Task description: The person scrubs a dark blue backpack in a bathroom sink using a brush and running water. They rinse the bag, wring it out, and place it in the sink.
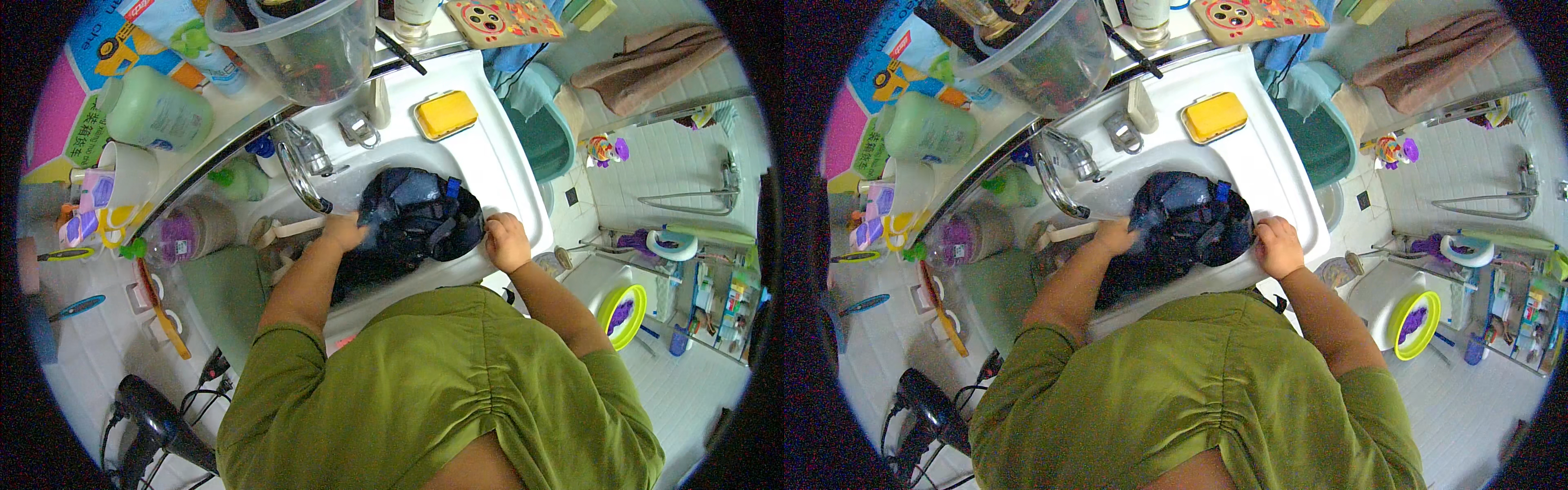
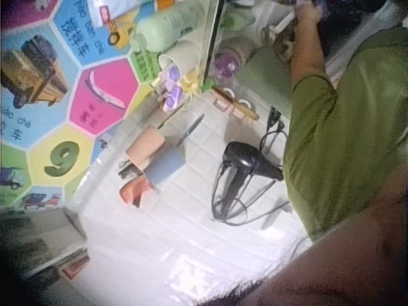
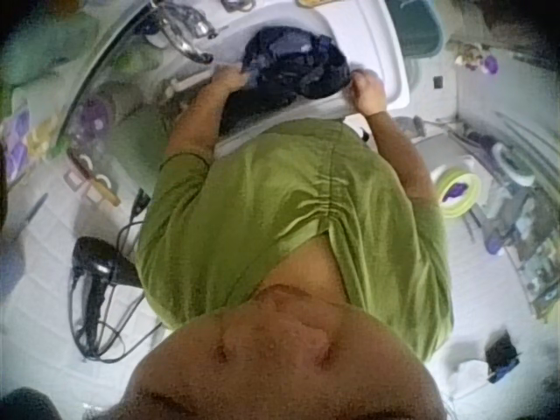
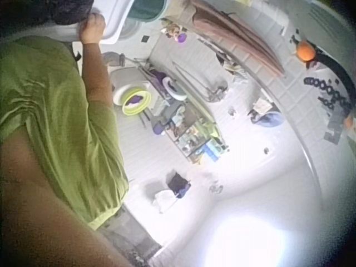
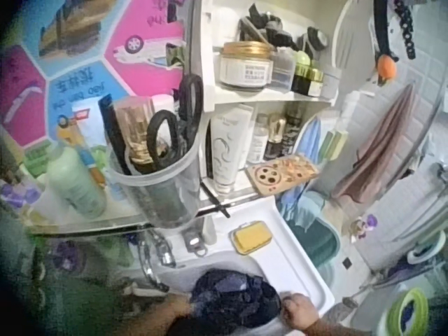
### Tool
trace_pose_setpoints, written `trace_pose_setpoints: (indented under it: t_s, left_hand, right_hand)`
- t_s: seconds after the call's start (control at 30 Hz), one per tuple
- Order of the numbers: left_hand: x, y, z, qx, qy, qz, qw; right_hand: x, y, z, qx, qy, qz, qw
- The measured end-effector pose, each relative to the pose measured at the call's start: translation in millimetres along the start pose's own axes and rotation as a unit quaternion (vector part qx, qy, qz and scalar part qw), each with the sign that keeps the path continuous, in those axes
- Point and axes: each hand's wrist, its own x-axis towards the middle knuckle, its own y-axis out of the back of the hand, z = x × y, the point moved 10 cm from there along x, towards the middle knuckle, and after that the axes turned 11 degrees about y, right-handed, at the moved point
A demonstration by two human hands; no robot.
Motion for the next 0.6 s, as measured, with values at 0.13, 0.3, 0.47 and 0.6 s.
trace_pose_setpoints:
  t_s: [0.13,0.3,0.47,0.6]
  left_hand:
    - [-4.4,-1.5,4.3,-0.008,0.016,0.033,0.999]
    - [-1.9,-12.6,-3.4,-0.006,0.082,-0.043,0.996]
    - [-0.2,-12.7,-6.5,-0.013,0.079,-0.023,0.997]
    - [-1.9,-0.9,-16.2,-0.033,0.074,0.04,0.996]
  right_hand:
    - [-0.7,0.2,3.0,0.0,-0.003,0.002,1.0]
    - [0.1,2.0,1.9,0.001,-0.003,0.006,1.0]
    - [3.1,8.4,-2.4,-0.005,-0.004,0.014,1.0]
    - [1.1,3.9,0.8,0.005,-0.006,0.011,1.0]
